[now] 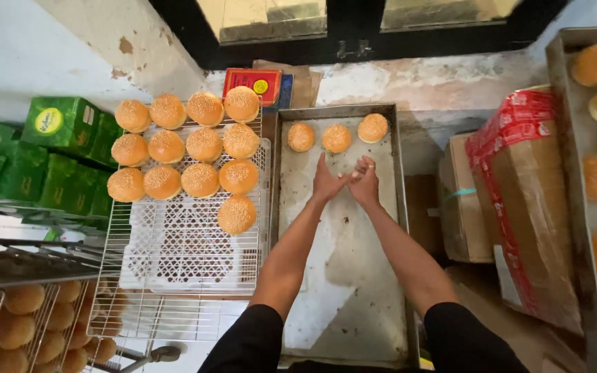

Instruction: Arranging burger buns on a cooling rack.

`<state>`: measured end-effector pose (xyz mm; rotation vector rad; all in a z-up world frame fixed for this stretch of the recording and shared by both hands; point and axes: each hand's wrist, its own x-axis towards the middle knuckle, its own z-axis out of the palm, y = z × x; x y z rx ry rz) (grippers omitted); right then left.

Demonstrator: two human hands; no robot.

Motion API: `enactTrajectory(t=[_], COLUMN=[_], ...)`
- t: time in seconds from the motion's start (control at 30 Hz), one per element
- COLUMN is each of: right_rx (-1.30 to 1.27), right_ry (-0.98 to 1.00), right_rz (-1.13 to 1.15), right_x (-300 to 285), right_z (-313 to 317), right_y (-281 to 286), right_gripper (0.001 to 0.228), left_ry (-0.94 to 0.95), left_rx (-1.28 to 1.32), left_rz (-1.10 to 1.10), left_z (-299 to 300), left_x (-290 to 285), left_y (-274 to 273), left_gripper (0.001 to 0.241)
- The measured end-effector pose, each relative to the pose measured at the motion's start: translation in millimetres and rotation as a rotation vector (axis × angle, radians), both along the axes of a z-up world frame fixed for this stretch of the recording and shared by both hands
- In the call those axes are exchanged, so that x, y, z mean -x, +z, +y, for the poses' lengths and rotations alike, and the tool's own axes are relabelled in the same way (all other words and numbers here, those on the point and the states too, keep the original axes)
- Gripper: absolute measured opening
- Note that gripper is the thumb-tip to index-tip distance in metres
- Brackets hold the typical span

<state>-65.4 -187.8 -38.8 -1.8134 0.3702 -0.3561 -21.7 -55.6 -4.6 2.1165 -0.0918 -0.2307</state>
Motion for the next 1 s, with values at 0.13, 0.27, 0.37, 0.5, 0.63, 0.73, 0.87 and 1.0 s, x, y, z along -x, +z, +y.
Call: enactTrajectory(t=[0.13,0.27,0.37,0.5,0.63,0.73,0.87,1.0], right_rx=[-0.007,0.126,0.182,0.215,0.268,0.195,0.144,0.018], right_ry=[0.059,0.097,0.094,0.126,0.092,0.102,0.039,-0.047], right_rz=[0.01,0.085,0.089,0.095,0.183,0.081,0.044,-0.029], right_x=[-40.1,-68.2,-79.8,-83.8,-82.8,-77.4,-56.9,-27.7], right_z=[-8.2,-15.7,-17.1,-14.0,-8.5,-4.6,4.6,11.6], right_y=[-19.4,-23.2,-33.8,-25.8,-9.3,-2.7,31.0,25.6], right_gripper=[0.103,0.102,0.098,0.075,0.082,0.082,0.077,0.064], left_ry=[0.021,0.001,0.017,0.041,0.057,0.061,0.04,0.104], left_rx=[0.025,0.182,0.181,0.191,0.175,0.133,0.18,0.11], left_rz=[-0.017,-0.035,0.005,-0.028,0.015,0.0,-0.136,-0.235], left_z=[-2.5,-7.9,-9.2,-8.8,-8.2,-5.7,-5.4,-7.8], left_x=[-38.1,-53.9,-64.9,-78.7,-76.0,-70.0,-49.4,-15.4], left_y=[-32.0,1.0,-6.6,-43.2,-26.8,-20.0,6.0,13.4], left_gripper=[0.142,0.137,0.131,0.136,0.134,0.133,0.12,0.117])
